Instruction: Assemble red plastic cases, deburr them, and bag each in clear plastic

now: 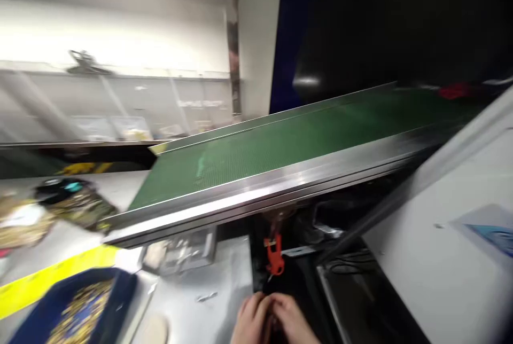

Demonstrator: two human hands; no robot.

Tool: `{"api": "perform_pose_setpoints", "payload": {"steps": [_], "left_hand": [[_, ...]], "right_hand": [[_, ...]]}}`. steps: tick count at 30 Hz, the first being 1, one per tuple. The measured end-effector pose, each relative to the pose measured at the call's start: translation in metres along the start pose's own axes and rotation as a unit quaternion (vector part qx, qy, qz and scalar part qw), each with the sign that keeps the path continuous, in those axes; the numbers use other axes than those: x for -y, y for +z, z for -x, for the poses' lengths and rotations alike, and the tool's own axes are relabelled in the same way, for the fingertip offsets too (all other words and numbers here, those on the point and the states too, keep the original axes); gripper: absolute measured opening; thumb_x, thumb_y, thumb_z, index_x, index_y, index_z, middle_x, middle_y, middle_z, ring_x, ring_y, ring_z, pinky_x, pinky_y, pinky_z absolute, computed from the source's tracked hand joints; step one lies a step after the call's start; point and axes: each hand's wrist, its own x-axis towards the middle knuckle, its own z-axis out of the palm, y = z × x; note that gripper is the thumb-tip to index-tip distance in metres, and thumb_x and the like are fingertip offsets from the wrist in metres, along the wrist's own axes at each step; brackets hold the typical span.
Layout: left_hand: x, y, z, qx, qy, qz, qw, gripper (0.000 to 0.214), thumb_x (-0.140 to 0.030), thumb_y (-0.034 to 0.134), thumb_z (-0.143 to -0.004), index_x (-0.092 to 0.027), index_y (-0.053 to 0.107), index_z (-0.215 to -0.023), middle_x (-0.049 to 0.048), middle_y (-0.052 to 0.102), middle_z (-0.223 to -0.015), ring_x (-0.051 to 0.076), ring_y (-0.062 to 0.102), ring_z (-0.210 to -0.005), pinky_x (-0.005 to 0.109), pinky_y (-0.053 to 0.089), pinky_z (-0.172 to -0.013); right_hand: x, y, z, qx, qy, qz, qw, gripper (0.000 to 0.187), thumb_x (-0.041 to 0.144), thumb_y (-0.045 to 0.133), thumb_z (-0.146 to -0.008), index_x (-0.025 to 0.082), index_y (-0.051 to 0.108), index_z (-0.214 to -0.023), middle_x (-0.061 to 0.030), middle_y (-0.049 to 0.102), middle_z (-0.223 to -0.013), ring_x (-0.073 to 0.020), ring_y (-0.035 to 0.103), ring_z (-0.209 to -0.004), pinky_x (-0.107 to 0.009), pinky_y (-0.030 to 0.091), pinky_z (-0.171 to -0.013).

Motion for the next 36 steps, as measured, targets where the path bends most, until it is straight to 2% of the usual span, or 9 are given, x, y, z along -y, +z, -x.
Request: {"api": "perform_pose_setpoints", "payload": {"steps": [2,5,8,11,15,22,29,36], "left_hand": [[-0.002,-0.005,0.007,0.033,-0.051,0.039,0.997,0.032,-0.027,0.041,-0.106,-0.02,0.066,-0.125,0.0123,0.074,-0.108,0.027,0.073,-0.093,0.043,0.064,-0.082],[-0.006,-0.003,0.013,0.055,-0.087,0.045,0.994,0.026,-0.02,0.043,-0.105,-0.018,0.067,-0.116,0.0107,0.073,-0.104,0.024,0.07,-0.091,0.04,0.061,-0.083],[-0.006,-0.002,0.02,0.062,-0.114,0.069,0.989,0.019,-0.018,0.052,-0.103,-0.02,0.07,-0.108,0.0078,0.072,-0.098,0.022,0.067,-0.088,0.037,0.057,-0.081],[-0.003,-0.003,0.024,0.061,-0.122,0.094,0.986,0.017,-0.019,0.057,-0.101,-0.022,0.073,-0.107,0.0061,0.072,-0.094,0.022,0.066,-0.086,0.035,0.055,-0.08],[-0.002,-0.004,0.022,0.054,-0.13,0.102,0.985,0.02,-0.021,0.055,-0.103,-0.021,0.074,-0.109,0.0074,0.071,-0.094,0.021,0.066,-0.088,0.034,0.055,-0.079],[-0.007,-0.006,0.012,0.068,-0.11,0.056,0.99,0.034,-0.024,0.044,-0.106,-0.022,0.076,-0.096,0.0076,0.068,-0.083,0.021,0.062,-0.077,0.035,0.05,-0.073],[-0.008,-0.006,0.013,0.067,-0.122,0.037,0.99,0.031,-0.019,0.044,-0.104,-0.02,0.072,-0.091,0.0074,0.064,-0.081,0.021,0.061,-0.076,0.035,0.049,-0.071],[-0.009,-0.003,0.019,0.063,-0.149,0.062,0.985,0.025,-0.015,0.048,-0.1,-0.022,0.071,-0.104,0.0074,0.067,-0.09,0.023,0.063,-0.081,0.037,0.052,-0.075]], "right_hand": [[-0.009,-0.007,0.001,0.018,0.008,-0.038,0.999,0.065,0.077,0.08,-0.066,0.016,0.077,-0.087,-0.0017,0.061,-0.072,-0.0107,0.046,-0.061,-0.024,0.035,-0.06],[-0.014,-0.019,0.005,0.071,0.032,-0.059,0.995,0.049,0.062,0.084,-0.074,0.015,0.077,-0.088,-0.0001,0.057,-0.07,-0.0098,0.043,-0.063,-0.023,0.033,-0.061],[-0.015,-0.025,0.01,0.1,0.043,-0.06,0.992,0.043,0.055,0.084,-0.078,0.014,0.077,-0.088,0.0003,0.055,-0.07,-0.0096,0.042,-0.064,-0.023,0.032,-0.061],[-0.017,-0.025,0.01,0.104,0.042,-0.06,0.992,0.043,0.054,0.085,-0.078,0.013,0.078,-0.09,-0.0002,0.056,-0.073,-0.0095,0.043,-0.065,-0.023,0.033,-0.063],[-0.017,-0.023,0.005,0.105,0.039,-0.062,0.992,0.048,0.057,0.086,-0.075,0.013,0.079,-0.092,-0.0006,0.057,-0.072,-0.01,0.044,-0.064,-0.024,0.035,-0.063],[-0.013,-0.026,0.003,0.116,0.043,-0.058,0.991,0.043,0.052,0.086,-0.078,0.01,0.079,-0.087,-0.0021,0.06,-0.073,-0.0093,0.046,-0.065,-0.023,0.034,-0.062],[-0.016,-0.025,-0.002,0.132,0.065,-0.08,0.986,0.039,0.049,0.087,-0.077,0.012,0.078,-0.085,-0.0007,0.055,-0.071,-0.0088,0.043,-0.065,-0.022,0.034,-0.063],[-0.022,-0.024,-0.003,0.121,0.081,-0.104,0.984,0.036,0.048,0.088,-0.078,0.015,0.078,-0.089,-0.0003,0.056,-0.075,-0.0085,0.044,-0.066,-0.022,0.036,-0.064]]}}
